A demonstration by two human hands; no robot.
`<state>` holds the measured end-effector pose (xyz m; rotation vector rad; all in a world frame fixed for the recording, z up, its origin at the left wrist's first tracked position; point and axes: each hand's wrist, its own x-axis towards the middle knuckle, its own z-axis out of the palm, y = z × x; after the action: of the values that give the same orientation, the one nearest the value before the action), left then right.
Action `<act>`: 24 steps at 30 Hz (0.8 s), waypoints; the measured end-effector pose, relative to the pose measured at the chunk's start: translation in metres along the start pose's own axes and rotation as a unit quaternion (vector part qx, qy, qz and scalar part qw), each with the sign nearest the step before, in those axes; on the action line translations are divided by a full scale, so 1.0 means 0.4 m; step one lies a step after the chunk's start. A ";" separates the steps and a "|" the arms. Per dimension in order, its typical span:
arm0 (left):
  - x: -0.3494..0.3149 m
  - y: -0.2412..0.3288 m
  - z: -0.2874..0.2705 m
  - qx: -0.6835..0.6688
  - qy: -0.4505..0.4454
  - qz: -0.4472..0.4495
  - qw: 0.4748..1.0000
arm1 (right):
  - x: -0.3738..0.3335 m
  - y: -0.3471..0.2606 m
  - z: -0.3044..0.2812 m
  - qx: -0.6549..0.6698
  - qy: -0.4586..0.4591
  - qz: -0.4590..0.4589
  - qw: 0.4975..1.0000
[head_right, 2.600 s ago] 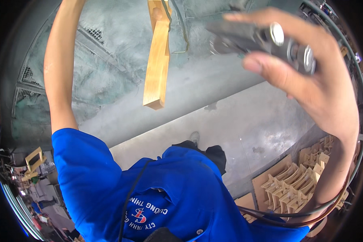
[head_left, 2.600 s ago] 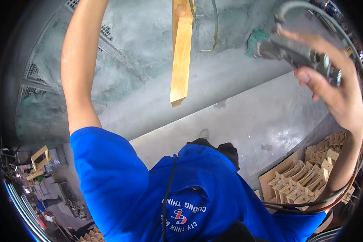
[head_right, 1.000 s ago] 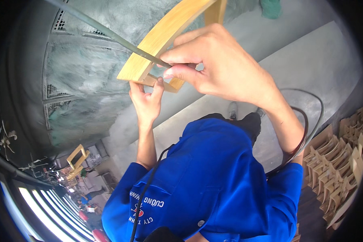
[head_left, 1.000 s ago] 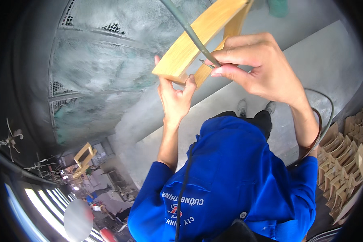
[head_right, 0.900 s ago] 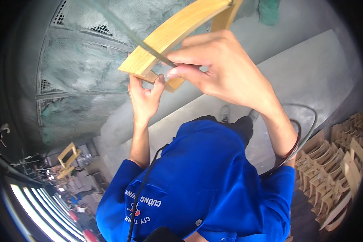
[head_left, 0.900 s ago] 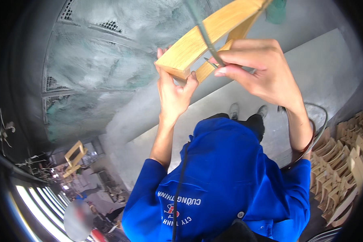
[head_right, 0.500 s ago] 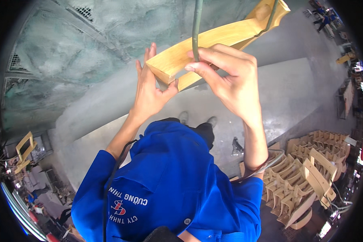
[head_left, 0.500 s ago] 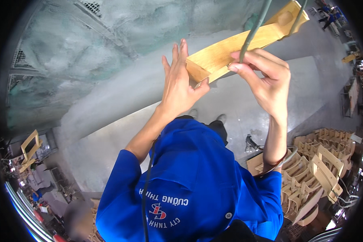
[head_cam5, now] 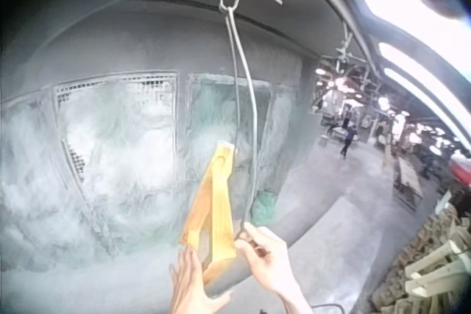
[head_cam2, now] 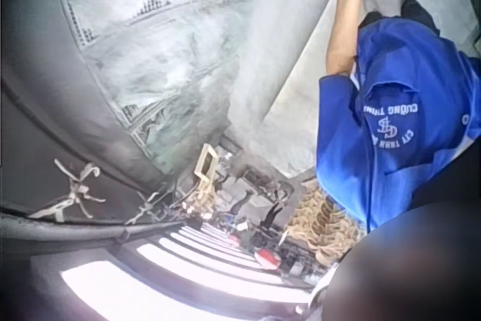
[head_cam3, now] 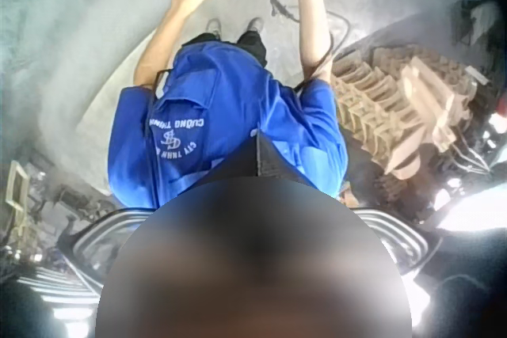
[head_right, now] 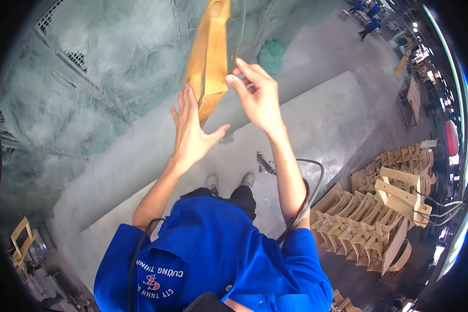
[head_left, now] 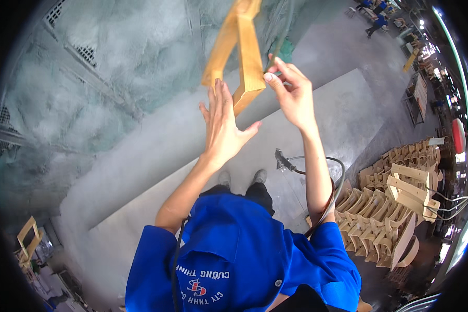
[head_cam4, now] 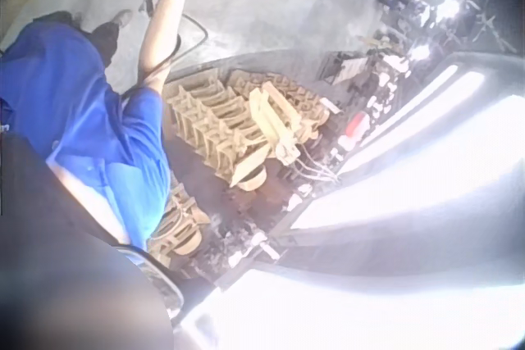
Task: The person uses a spray gun to apply finish to wooden chair frames suspended from a conveyor. They rotate each frame to coat all sides, then move to the next unit. A coworker occasionally assists by handing over frames.
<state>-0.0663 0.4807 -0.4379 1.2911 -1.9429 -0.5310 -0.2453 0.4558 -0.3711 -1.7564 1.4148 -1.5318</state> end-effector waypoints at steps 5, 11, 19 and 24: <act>-0.016 -0.072 0.009 -0.034 0.097 0.041 0.994 | -0.015 0.152 -0.002 -0.070 0.064 -0.022 0.995; -0.249 -0.447 0.181 -0.081 0.080 -0.043 0.993 | -0.238 0.543 0.054 -0.351 -0.246 0.197 0.882; -1.030 -0.908 0.232 0.119 -0.454 -0.418 0.778 | -0.709 0.822 0.059 -0.340 -0.352 0.491 0.721; -1.236 -0.928 0.125 0.069 -0.424 -0.317 0.846 | -0.982 0.751 -0.013 -0.340 -0.376 0.565 0.651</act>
<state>0.2340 0.7757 -0.8935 2.0371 -2.1975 -1.5287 -0.3272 0.6778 -0.8053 -1.0034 1.9953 0.4209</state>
